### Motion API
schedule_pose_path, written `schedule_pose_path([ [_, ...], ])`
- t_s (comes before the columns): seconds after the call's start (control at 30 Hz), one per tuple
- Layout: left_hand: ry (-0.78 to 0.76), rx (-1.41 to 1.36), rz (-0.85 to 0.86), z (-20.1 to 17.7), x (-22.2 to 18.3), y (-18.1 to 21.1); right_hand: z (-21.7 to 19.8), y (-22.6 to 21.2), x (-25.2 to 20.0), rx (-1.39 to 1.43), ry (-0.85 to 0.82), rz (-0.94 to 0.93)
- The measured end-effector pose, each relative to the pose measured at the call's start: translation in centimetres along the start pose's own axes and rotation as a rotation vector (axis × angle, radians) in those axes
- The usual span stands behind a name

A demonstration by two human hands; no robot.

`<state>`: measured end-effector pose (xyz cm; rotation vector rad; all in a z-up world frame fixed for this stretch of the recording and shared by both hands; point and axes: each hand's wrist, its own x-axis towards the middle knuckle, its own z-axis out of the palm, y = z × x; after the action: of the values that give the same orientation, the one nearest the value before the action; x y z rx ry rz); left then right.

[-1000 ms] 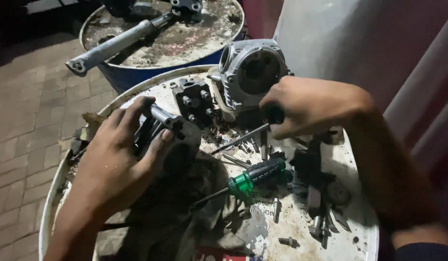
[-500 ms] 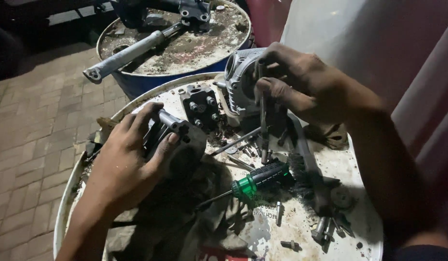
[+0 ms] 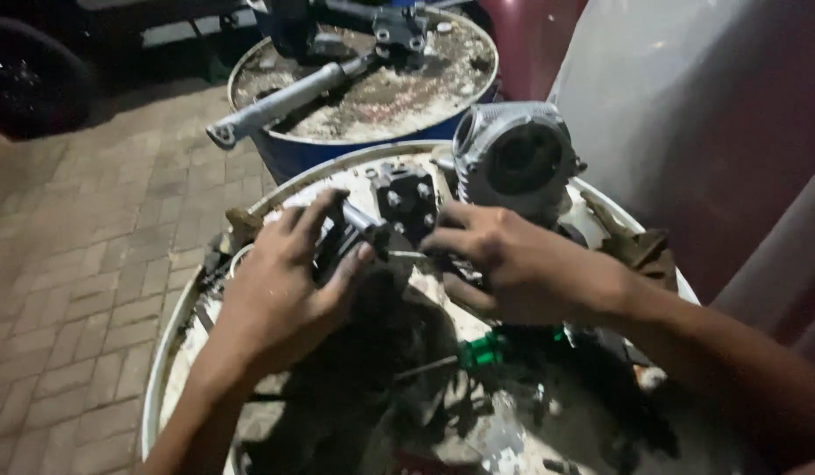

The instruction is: Final inspection and cleaning of engine components using a screwdriver and wire brush on a barrel workbench.

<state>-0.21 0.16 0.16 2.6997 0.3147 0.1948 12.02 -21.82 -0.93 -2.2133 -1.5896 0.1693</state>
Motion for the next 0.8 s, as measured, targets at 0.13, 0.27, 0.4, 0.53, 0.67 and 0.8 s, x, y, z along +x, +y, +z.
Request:
schedule_pose_path([
  [0.13, -0.031, -0.009, -0.024, -0.2, 0.0, 0.2, 0.7, 0.6, -0.1, -0.048, 0.035, -0.051],
  [0.27, -0.025, -0.008, -0.012, 0.0, 0.1, 0.2, 0.8, 0.6, -0.3, -0.129, 0.056, -0.093],
  [0.4, 0.038, -0.007, 0.055, 0.4, 0.2, -0.2, 1.2, -0.7, -0.8, -0.259, 0.129, -0.118],
  [0.53, 0.083, -0.025, 0.094, 0.9, 0.2, -0.2, 1.3, -2.1, -0.8, -0.155, 0.338, -0.166],
  [0.67, 0.118, -0.036, 0.077, 1.0, 0.5, 0.0, 1.7, -3.7, -0.5, -0.235, 0.278, -0.056],
  [0.8, 0.165, -0.042, 0.131, 1.6, 0.8, -0.7, 0.4, -5.4, 0.8, -0.123, -0.053, 0.293],
])
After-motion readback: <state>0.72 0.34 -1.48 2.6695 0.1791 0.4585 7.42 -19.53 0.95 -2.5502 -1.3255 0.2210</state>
